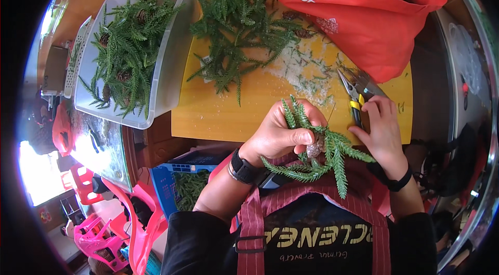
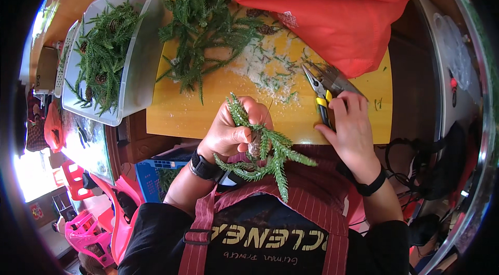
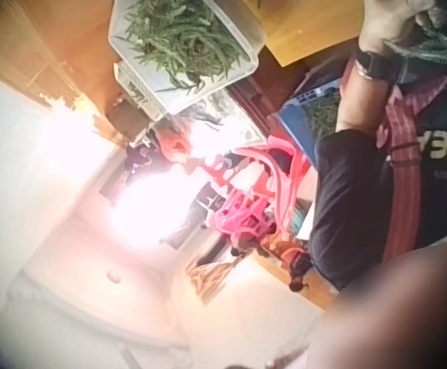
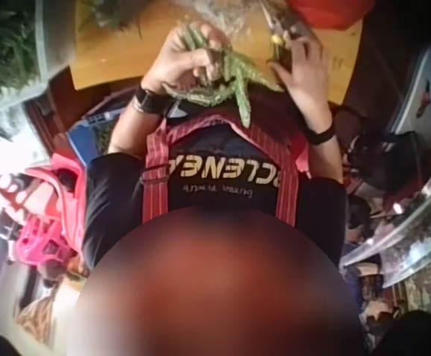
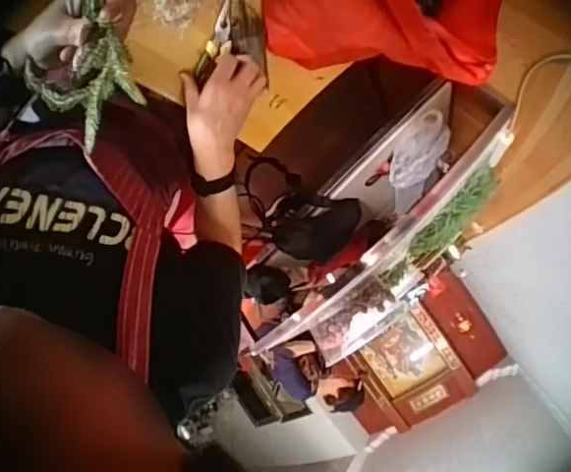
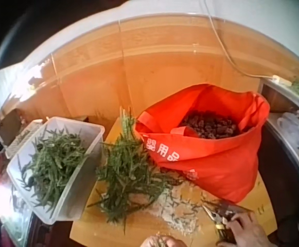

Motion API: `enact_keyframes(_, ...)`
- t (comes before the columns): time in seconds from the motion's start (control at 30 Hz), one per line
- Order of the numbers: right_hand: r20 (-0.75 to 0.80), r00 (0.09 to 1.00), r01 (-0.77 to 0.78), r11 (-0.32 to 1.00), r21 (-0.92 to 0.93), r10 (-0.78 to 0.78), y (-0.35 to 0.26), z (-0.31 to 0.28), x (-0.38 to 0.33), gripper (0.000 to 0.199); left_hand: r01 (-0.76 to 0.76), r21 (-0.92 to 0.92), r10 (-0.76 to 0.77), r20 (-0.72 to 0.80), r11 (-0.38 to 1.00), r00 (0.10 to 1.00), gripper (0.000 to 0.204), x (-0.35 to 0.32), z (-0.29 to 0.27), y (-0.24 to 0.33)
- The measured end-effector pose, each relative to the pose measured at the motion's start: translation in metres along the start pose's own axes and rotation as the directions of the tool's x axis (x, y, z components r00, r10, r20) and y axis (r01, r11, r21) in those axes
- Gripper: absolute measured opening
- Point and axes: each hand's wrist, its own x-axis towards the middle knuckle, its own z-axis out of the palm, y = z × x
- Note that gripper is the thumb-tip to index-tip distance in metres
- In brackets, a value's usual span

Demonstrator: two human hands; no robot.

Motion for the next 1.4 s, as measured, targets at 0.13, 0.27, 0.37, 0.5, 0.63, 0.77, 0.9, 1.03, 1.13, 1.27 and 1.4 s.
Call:
enact_keyframes(0.13,0.016,0.999,0.041,0.999,-0.026,-0.04,-0.001,0.007,-0.007,0.036,-0.036,-0.055,0.037,0.012,0.998,0.999,0.031,-0.001,-0.005,-0.008)
enact_keyframes(0.27,0.006,0.999,0.029,0.974,0.224,-0.032,0.002,0.008,-0.012,0.025,0.037,-0.081,-0.035,0.036,0.996,0.999,0.031,-0.001,-0.003,0.001)
enact_keyframes(0.37,0.037,0.999,-0.015,0.885,0.465,-0.002,0.02,0.002,-0.012,0.022,0.028,-0.078,-0.023,0.06,0.997,0.998,0.031,-0.001,-0.003,-0.001)
enact_keyframes(0.5,0.3,0.946,-0.309,0.605,0.734,0.12,0.014,-0.042,-0.014,0.015,0.049,-0.112,-0.038,0.102,0.992,0.994,0.028,0.0,-0.005,0.002)
enact_keyframes(0.63,0.355,0.924,-0.148,0.72,0.679,-0.145,0.013,-0.056,-0.009,0.022,0.132,-0.192,-0.105,0.144,0.973,0.984,0.031,-0.003,-0.007,0.004)
enact_keyframes(0.77,0.223,0.935,0.048,0.723,0.689,-0.275,0.003,-0.061,0.003,0.024,0.044,-0.171,-0.021,0.134,0.984,0.991,0.03,0.0,-0.003,-0.001)
enact_keyframes(0.9,0.19,0.92,0.151,0.756,0.637,-0.343,0.0,-0.07,0.014,0.027,0.169,-0.165,-0.151,0.114,0.972,0.982,0.034,-0.003,0.0,0.004)
enact_keyframes(1.03,0.086,0.899,0.313,0.768,0.558,-0.429,-0.001,-0.072,0.022,0.03,0.23,-0.1,-0.223,0.074,0.968,0.972,0.037,-0.002,0.004,0.011)
enact_keyframes(1.13,0.078,0.895,0.33,0.772,0.544,-0.438,0.001,-0.072,0.024,0.031,0.233,-0.121,-0.222,0.097,0.965,0.97,0.037,-0.004,0.002,0.009)
enact_keyframes(1.27,0.063,0.897,0.333,0.761,0.556,-0.438,0.003,-0.07,0.024,0.031,0.247,-0.1,-0.239,0.091,0.964,0.967,0.036,-0.004,0.002,0.01)
enact_keyframes(1.4,0.023,0.89,0.366,0.743,0.56,-0.455,0.006,-0.068,0.022,0.031,0.245,-0.127,-0.232,0.111,0.961,0.966,0.034,-0.005,0.006,0.01)
